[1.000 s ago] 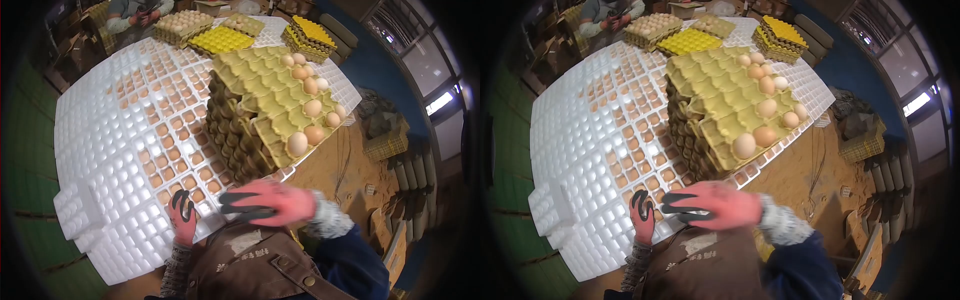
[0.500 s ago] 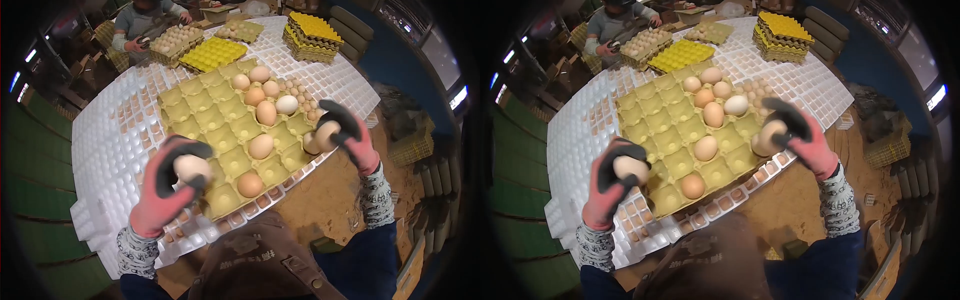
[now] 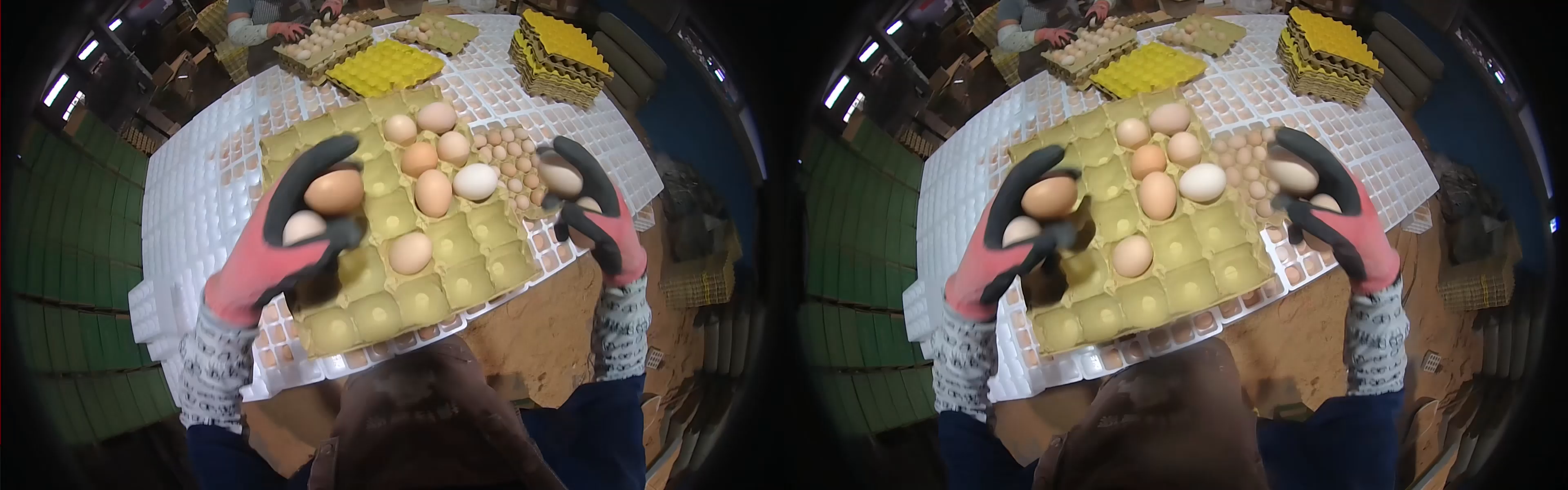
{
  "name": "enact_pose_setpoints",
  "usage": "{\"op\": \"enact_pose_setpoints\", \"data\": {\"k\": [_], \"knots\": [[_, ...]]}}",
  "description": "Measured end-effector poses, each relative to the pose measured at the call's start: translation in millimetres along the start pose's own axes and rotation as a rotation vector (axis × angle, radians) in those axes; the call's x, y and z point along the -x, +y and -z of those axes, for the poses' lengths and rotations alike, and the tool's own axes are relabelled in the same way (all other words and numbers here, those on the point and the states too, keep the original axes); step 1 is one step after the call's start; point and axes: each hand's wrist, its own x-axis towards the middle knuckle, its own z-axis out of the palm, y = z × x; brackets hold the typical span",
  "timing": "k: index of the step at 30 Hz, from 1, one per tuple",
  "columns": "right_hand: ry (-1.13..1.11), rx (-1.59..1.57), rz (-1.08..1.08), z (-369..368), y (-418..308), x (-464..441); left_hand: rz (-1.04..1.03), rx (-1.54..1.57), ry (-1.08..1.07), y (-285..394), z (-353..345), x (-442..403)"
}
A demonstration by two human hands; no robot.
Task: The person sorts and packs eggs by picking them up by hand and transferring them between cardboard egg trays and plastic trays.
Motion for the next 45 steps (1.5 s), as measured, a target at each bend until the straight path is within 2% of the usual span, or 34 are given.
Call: {"op": "enact_pose_setpoints", "data": {"k": [1,3,4,5,7,9,11,12,13,14,16,17,18,21,22,24,26,28,29,31,32,33,35,36,37,39,40,41,42,43,45], "knots": [[-0.016,0.107,0.074,-1.8,1.7,-15.0,0.046,-0.086,-0.002,3.3,-4.6,-13.0],[-0.089,0.883,0.559,-7.1,22.2,-44.2,-0.447,-1.104,0.079,-8.7,-29.8,-38.2],[-0.049,1.176,0.562,-19.8,21.9,-48.3,-0.414,-1.424,0.15,-4.7,-52.9,-42.6],[-0.069,1.23,0.541,-25.0,20.5,-52.2,-0.319,-1.525,0.128,-3.2,-67.6,-46.3],[-0.072,1.066,0.464,-18.4,23.7,-52.7,-0.126,-1.705,0.1,-2.0,-82.4,-54.6],[0.047,0.576,0.285,-10.6,33.6,-46.9,-0.175,-1.638,0.065,-7.0,-77.2,-65.0],[0.124,0.121,-0.026,-15.2,19.4,-35.9,-0.268,-1.521,0.006,-8.3,-57.2,-75.3],[0.175,0.07,0.077,-31.9,10.5,-28.5,-0.18,-1.402,-0.1,-0.6,-44.4,-79.8],[0.223,0.014,0.18,-48.5,2.5,-18.2,-0.18,-1.115,-0.127,2.3,-30.7,-73.9],[0.198,-0.109,0.128,-53.6,-2.3,-6.5,-0.168,-0.831,-0.15,3.8,-14.2,-65.8],[0.099,-0.329,0.008,-73.2,-6.4,21.8,-0.123,-0.323,-0.154,-1.3,25.4,-28.9],[-0.019,-0.382,-0.04,-89.2,-7.6,41.3,-0.088,-0.105,-0.134,-5.0,48.7,-1.9],[-0.138,-0.428,-0.101,-105.0,-4.0,56.4,-0.008,0.003,-0.345,-5.2,84.0,16.7],[-0.458,-0.414,-0.328,-169.3,22.8,90.0,-0.348,0.718,-0.48,-86.0,137.1,94.5],[-0.544,-0.359,-0.399,-195.6,35.0,96.6,-0.276,0.727,-0.189,-120.8,149.6,133.8],[-0.624,-0.201,-0.497,-254.1,71.4,102.2,-0.079,0.555,0.324,-184.9,152.8,210.5],[-0.579,0.136,-0.456,-316.2,123.7,102.6,0.225,0.399,0.435,-244.3,155.2,277.4],[-0.559,0.687,-0.226,-357.7,175.2,101.6,0.425,0.446,0.331,-297.0,148.7,318.6],[-0.543,0.808,-0.103,-372.7,199.4,100.1,0.445,0.48,0.35,-317.5,136.9,325.9],[-0.708,1.091,-0.021,-403.0,212.7,91.9,0.291,0.142,0.307,-346.4,130.6,330.7],[-0.794,1.171,-0.048,-415.6,228.3,91.8,0.213,-0.036,0.29,-356.7,132.3,334.1],[-0.878,1.248,-0.078,-428.2,233.5,88.7,0.212,-0.028,0.249,-352.5,137.0,335.4],[-0.85,1.161,-0.121,-435.8,238.1,82.2,0.207,-0.014,0.157,-342.3,147.7,338.1],[-0.839,1.119,-0.146,-436.1,237.7,81.1,0.107,-0.227,0.177,-334.0,156.4,337.4],[-0.625,1.013,0.019,-432.8,246.0,82.0,0.14,-0.299,0.199,-320.9,161.1,340.8],[-0.323,0.558,-0.526,-423.3,248.2,70.2,0.198,-0.451,0.231,-300.7,172.9,343.9],[-0.252,0.332,-0.569,-410.3,267.3,64.5,0.145,-0.699,0.229,-317.3,177.5,350.8],[-0.181,0.104,-0.606,-395.4,285.0,61.7,0.281,-0.747,0.176,-309.9,177.2,346.9],[-0.21,0.055,-0.702,-387.9,278.9,60.1,0.421,-0.794,0.122,-294.1,174.6,339.7],[-0.279,0.366,-0.453,-389.7,273.5,66.4,0.56,-0.841,0.063,-285.2,171.3,333.7],[-0.39,0.972,0.076,-392.6,263.7,85.0,0.44,-0.853,0.182,-293.6,161.4,327.0]]}}
